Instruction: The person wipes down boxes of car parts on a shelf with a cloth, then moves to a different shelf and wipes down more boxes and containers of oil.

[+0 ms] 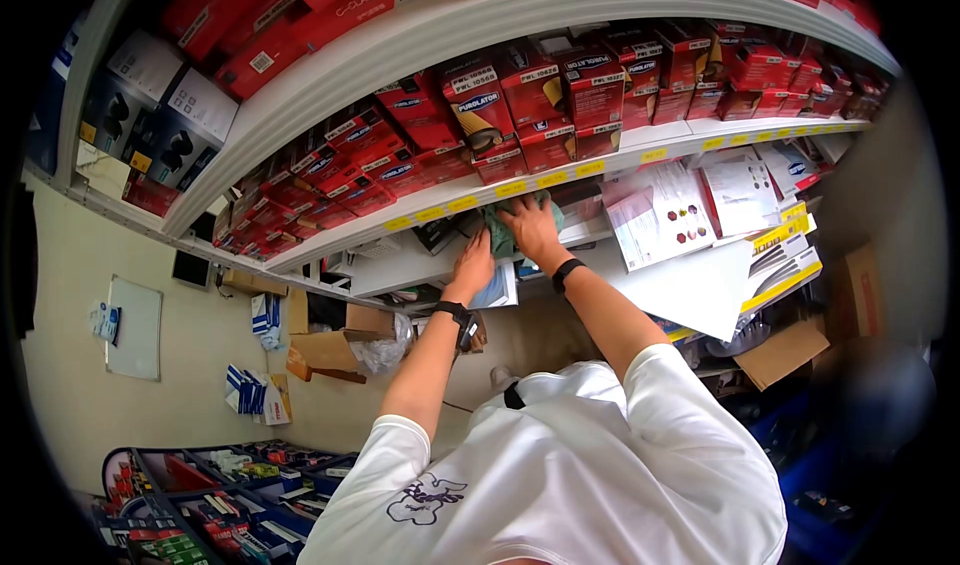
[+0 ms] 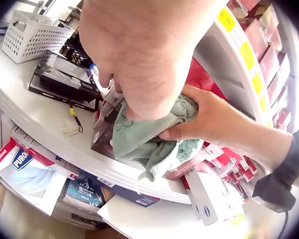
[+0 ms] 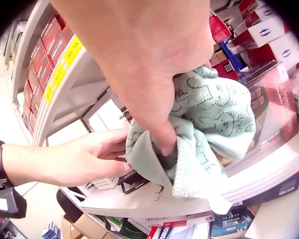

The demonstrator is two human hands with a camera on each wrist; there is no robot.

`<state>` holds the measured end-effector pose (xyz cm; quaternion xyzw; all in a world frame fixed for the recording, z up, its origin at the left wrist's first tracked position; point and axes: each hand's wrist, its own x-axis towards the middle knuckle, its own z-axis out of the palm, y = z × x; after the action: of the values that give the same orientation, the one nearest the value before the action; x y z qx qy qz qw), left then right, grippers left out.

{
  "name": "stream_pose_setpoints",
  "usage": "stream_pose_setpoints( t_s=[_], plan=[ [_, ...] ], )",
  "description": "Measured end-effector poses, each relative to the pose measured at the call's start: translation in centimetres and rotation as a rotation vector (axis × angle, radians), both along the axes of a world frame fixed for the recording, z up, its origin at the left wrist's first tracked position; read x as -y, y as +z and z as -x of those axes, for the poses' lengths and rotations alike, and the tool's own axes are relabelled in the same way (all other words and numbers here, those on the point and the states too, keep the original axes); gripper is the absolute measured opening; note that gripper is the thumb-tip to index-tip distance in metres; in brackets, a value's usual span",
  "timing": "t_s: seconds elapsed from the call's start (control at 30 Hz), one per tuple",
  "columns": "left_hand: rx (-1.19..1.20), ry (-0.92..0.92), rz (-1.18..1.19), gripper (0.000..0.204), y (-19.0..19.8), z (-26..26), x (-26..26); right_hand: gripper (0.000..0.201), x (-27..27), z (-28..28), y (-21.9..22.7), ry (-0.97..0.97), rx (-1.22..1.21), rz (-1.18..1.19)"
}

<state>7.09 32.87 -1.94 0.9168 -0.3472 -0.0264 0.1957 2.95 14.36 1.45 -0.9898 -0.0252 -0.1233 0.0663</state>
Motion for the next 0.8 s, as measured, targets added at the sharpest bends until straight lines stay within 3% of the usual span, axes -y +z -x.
stream_pose_setpoints(
  t_s=[0.3, 0.5, 0.63, 0.8],
  plan=[
    [0.019, 0.09, -0.061, 0.06, 1.7, 0.1, 1.0, 0.037, 2.4, -0.3, -0.9, -0.032, 0.044, 0.056],
    [0.077, 0.095, -0.13, 0.068, 1.9, 0.1, 1.6, 0.031, 6.0, 1.1, -1.1, -0.146, 0.101, 0.074],
    [0.088, 0.101, -0.204, 0.07, 2.4, 0.7, 1.9, 0.027, 8.3, 2.9, -0.6, -0.277, 0.005, 0.102],
    [0.069, 0.12, -0.25, 0.066, 2.3, 1.1, 3.1, 0.043, 10.2, 7.1, 0.4, -0.334, -0.007, -0.041]
  ],
)
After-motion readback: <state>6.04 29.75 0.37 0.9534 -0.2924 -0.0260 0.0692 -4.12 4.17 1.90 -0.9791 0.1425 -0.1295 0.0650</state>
